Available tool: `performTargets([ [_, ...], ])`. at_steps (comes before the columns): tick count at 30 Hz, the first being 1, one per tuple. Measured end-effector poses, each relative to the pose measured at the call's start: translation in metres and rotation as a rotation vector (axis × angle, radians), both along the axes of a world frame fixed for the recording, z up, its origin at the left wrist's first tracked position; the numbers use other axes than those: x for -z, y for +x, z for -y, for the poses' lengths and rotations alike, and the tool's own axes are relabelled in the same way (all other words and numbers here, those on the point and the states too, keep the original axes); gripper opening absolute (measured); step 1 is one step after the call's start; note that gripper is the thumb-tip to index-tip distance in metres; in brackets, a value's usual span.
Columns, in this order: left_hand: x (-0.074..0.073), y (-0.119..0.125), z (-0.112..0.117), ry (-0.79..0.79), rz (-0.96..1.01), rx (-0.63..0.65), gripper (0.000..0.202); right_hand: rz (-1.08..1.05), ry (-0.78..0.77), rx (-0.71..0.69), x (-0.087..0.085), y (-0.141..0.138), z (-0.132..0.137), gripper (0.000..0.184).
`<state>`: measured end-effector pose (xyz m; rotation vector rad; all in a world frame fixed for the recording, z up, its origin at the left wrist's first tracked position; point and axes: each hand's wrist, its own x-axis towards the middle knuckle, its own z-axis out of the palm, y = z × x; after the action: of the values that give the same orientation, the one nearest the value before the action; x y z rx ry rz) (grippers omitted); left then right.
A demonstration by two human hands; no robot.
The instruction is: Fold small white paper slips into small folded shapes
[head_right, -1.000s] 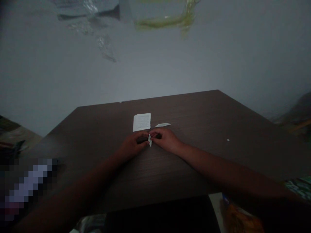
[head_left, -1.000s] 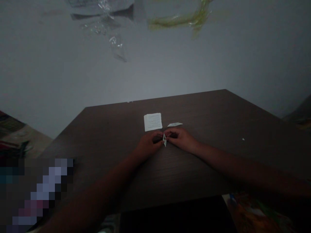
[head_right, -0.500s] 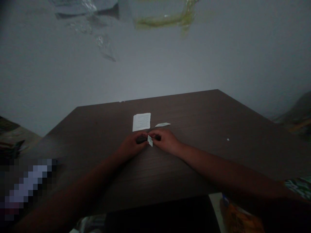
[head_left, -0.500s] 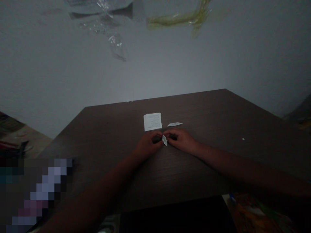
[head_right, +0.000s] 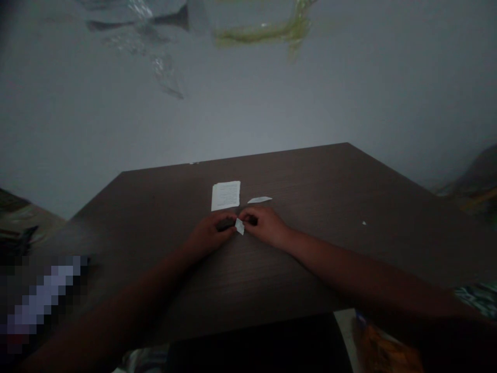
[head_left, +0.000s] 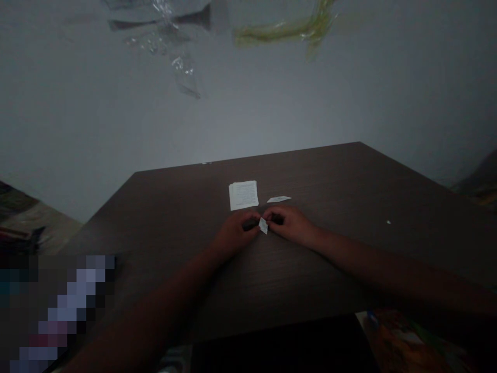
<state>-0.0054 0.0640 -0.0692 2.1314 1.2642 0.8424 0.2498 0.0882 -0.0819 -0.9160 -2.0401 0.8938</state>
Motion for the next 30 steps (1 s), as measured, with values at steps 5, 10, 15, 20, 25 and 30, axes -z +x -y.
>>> performTargets([
  [5,-0.001,-0.001,0.0,0.006,-0.01,0.006,0.019,0.007,-0.006,0.005,0.0,0.0,0.0,0.005],
  [10,-0.001,-0.002,0.0,0.019,-0.024,0.028,0.019,0.045,0.043,0.009,0.0,0.002,-0.003,0.007],
  [15,0.001,-0.003,-0.001,0.04,-0.02,0.049,0.021,0.078,0.087,-0.006,0.001,0.005,-0.004,0.01],
  [20,0.002,-0.007,-0.002,0.064,-0.062,0.09,0.027,0.101,0.149,-0.041,0.002,0.007,-0.005,0.015],
  [25,0.003,-0.01,-0.002,0.094,-0.142,0.104,0.033,0.124,0.2,-0.076,0.003,0.009,-0.008,0.02],
  [30,0.005,-0.012,-0.003,0.101,-0.178,0.123,0.036,0.146,0.245,-0.132,0.002,0.012,-0.01,0.019],
])
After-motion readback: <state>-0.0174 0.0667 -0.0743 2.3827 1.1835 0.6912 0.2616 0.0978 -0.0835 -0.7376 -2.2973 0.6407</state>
